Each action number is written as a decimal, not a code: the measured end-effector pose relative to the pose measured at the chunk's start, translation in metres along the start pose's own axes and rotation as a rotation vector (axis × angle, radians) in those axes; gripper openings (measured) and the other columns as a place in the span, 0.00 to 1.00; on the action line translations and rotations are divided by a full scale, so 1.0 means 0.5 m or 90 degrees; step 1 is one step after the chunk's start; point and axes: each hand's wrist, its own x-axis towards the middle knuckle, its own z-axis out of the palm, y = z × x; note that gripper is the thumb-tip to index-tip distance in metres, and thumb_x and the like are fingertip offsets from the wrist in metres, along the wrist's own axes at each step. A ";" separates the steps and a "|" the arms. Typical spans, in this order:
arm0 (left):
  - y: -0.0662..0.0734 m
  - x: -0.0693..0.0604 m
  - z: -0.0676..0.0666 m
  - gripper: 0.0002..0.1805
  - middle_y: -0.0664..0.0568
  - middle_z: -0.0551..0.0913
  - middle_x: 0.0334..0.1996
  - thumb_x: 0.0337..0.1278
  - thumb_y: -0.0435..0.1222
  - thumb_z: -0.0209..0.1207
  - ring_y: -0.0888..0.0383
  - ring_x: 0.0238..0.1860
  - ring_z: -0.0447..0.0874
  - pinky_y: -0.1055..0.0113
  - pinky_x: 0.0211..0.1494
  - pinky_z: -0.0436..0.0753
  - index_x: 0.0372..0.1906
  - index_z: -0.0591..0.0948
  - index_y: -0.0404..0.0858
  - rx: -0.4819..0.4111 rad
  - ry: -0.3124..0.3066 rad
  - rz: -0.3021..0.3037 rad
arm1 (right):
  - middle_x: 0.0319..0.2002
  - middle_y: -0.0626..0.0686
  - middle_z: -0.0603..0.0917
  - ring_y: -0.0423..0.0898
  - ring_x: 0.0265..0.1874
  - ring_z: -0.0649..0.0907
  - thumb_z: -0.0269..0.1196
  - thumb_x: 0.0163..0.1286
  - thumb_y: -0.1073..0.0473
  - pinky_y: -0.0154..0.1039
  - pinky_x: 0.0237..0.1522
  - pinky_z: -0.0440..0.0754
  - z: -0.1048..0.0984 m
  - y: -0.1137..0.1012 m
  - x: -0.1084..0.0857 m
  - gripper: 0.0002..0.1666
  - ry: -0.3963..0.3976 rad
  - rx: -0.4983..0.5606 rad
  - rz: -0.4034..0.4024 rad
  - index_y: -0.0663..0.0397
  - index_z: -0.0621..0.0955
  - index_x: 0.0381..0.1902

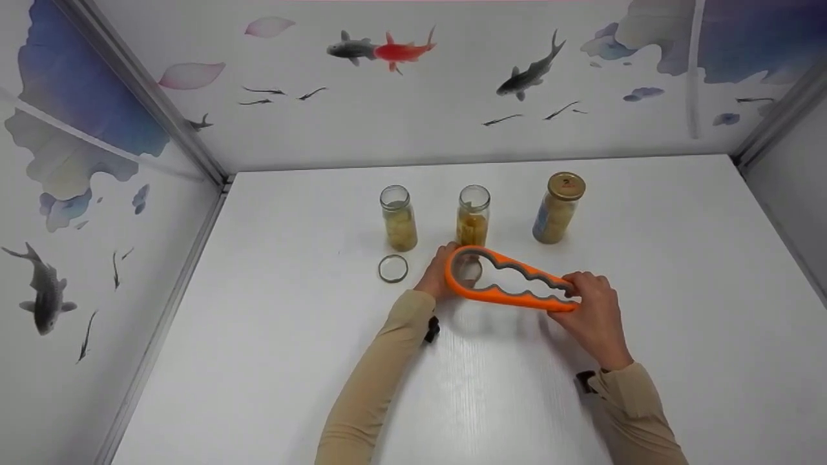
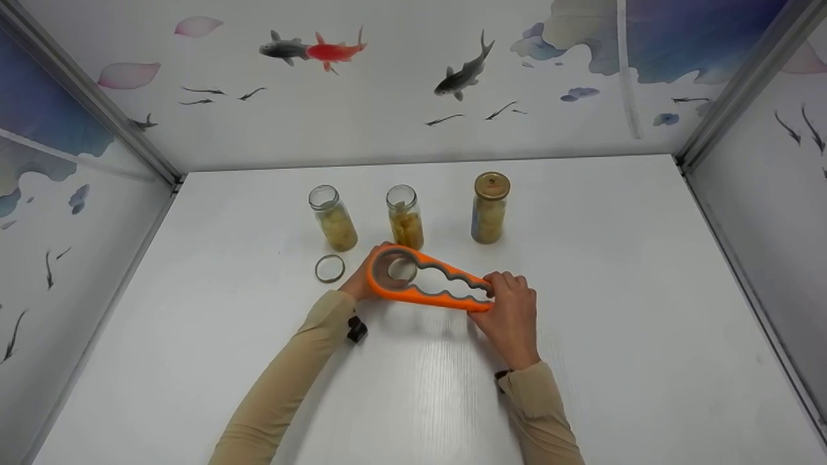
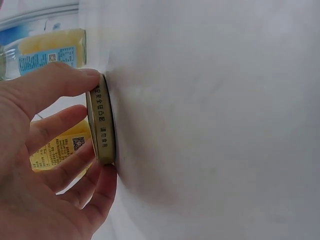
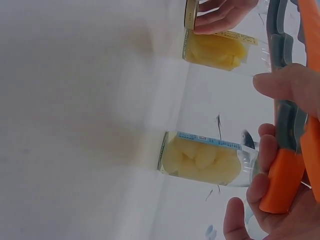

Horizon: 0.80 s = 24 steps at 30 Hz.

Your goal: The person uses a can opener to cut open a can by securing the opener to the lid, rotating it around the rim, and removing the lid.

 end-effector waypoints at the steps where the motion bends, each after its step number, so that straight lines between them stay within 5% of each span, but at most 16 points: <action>1: -0.002 0.001 0.000 0.26 0.41 0.72 0.46 0.48 0.31 0.69 0.46 0.49 0.71 0.56 0.56 0.73 0.53 0.72 0.32 -0.003 0.000 -0.004 | 0.31 0.60 0.81 0.55 0.33 0.72 0.75 0.45 0.71 0.50 0.37 0.66 0.000 0.000 0.000 0.23 -0.001 0.000 0.002 0.64 0.79 0.40; 7: -0.002 -0.001 -0.003 0.29 0.42 0.72 0.49 0.48 0.33 0.71 0.48 0.51 0.69 0.59 0.57 0.72 0.55 0.71 0.32 -0.025 -0.010 -0.022 | 0.31 0.60 0.80 0.55 0.34 0.72 0.75 0.46 0.71 0.51 0.37 0.66 0.000 0.001 -0.005 0.21 0.001 0.007 0.008 0.65 0.80 0.39; 17: 0.010 -0.002 -0.025 0.21 0.42 0.74 0.47 0.55 0.37 0.68 0.47 0.48 0.74 0.58 0.56 0.73 0.53 0.79 0.35 0.069 0.020 0.083 | 0.35 0.62 0.82 0.56 0.36 0.72 0.75 0.48 0.69 0.50 0.38 0.64 -0.007 0.003 -0.004 0.21 -0.001 0.020 0.040 0.66 0.79 0.41; 24: 0.023 -0.004 -0.025 0.21 0.44 0.75 0.45 0.56 0.37 0.67 0.49 0.48 0.75 0.61 0.55 0.73 0.54 0.78 0.36 0.053 0.030 0.079 | 0.36 0.62 0.82 0.56 0.37 0.73 0.74 0.47 0.72 0.49 0.38 0.64 -0.014 0.008 -0.008 0.22 0.021 0.025 0.043 0.67 0.79 0.41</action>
